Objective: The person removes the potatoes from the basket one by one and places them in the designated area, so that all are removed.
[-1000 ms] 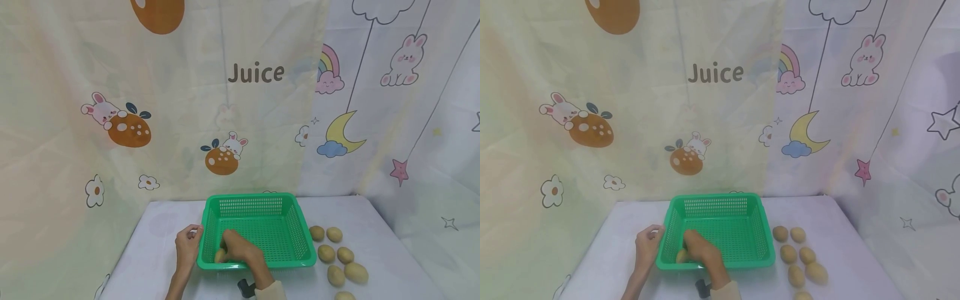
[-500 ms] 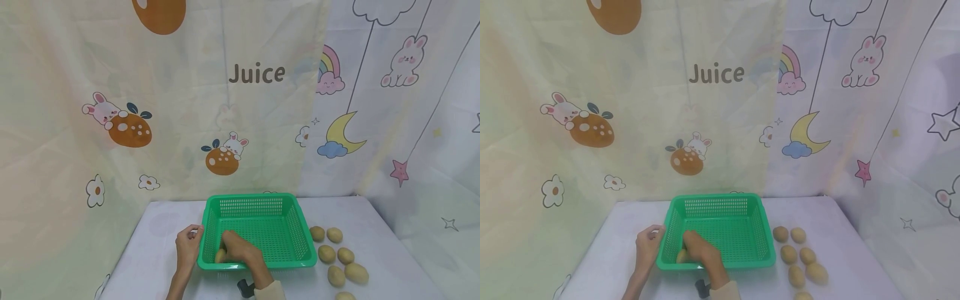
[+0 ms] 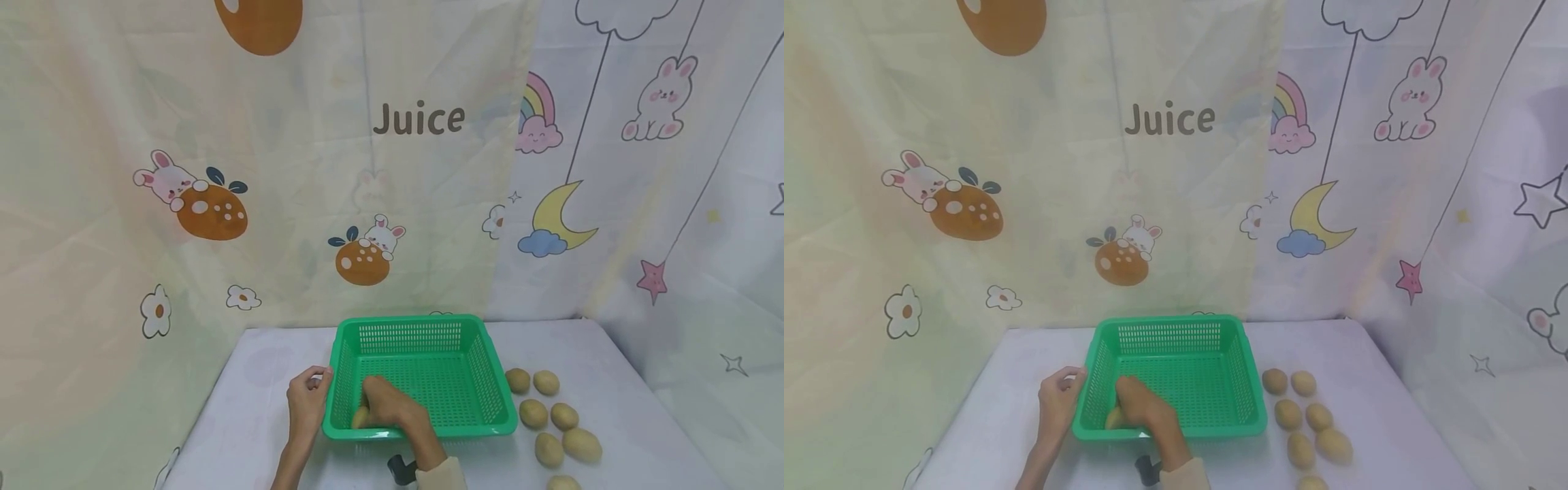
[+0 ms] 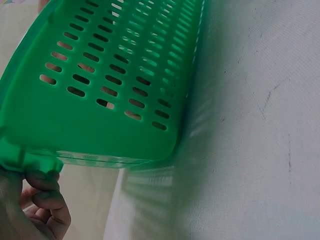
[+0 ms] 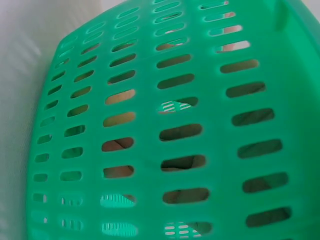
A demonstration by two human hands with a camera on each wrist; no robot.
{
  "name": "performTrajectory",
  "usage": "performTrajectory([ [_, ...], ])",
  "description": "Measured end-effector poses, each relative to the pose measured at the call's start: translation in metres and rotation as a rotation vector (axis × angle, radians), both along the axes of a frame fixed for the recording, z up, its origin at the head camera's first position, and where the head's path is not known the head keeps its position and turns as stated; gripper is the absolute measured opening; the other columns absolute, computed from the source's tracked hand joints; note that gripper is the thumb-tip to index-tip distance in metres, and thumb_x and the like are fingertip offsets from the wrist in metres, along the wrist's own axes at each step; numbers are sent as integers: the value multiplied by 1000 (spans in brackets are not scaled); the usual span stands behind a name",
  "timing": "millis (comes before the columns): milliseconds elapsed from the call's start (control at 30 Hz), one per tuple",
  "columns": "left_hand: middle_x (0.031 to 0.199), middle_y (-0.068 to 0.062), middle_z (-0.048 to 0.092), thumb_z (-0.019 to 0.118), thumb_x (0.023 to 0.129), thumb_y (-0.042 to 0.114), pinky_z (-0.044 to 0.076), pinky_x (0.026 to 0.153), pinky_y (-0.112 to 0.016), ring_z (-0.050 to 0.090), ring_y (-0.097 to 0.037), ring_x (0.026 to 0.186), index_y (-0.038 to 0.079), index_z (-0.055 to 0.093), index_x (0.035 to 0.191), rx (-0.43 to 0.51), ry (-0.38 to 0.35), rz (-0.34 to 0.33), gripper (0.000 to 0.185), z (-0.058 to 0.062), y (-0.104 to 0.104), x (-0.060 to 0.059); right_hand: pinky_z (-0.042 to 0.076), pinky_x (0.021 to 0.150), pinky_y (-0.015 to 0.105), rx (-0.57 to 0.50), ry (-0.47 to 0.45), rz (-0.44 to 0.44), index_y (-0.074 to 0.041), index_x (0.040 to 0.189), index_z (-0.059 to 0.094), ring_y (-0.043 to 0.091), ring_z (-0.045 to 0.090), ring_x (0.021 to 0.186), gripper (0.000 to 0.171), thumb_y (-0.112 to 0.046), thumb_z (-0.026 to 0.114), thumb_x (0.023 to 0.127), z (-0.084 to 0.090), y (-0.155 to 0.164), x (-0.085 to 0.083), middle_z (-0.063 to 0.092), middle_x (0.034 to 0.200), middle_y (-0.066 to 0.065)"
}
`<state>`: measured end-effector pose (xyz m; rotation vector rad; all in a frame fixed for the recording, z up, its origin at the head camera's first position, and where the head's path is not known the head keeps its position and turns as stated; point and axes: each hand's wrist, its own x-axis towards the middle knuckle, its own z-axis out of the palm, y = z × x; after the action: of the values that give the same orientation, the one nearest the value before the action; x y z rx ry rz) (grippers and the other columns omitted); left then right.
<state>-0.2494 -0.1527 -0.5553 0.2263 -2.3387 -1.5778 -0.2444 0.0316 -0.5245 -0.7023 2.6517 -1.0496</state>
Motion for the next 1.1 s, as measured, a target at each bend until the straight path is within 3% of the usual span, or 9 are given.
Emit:
performTrajectory([
  [233, 63, -5, 68, 70, 107, 17, 49, 51, -23, 58, -14, 54, -4, 79, 107, 12, 17, -11, 23, -1, 2, 0, 43, 54, 22, -22, 14, -57, -7, 83, 65, 6, 46, 61, 36, -6, 98, 68, 4, 9, 1, 54, 68, -7],
  [667, 64, -4, 68, 70, 108, 21, 48, 50, -24, 58, -12, 54, -3, 80, 108, 9, 25, -22, 26, 1, 2, -1, 56, 70, 23, -104, 68, -71, 1, 104, 75, 5, 61, 78, 46, -11, 99, 66, 16, 34, 2, 74, 94, 3],
  [833, 64, -5, 68, 71, 107, 20, 47, 50, -24, 57, -13, 53, -1, 80, 106, 3, 25, -10, 23, 0, 1, -1, 59, 70, 24, -179, 71, -69, 4, 102, 77, 5, 65, 78, 43, -9, 96, 66, 21, 46, 3, 76, 93, 7],
  [1100, 67, -5, 70, 71, 108, 22, 46, 50, -24, 57, -11, 55, -2, 80, 109, 1, 35, -15, 26, -2, -2, 1, 58, 66, 25, -227, 49, -68, 4, 102, 78, 7, 64, 73, 36, -13, 91, 74, 30, 64, 12, 75, 90, 5],
])
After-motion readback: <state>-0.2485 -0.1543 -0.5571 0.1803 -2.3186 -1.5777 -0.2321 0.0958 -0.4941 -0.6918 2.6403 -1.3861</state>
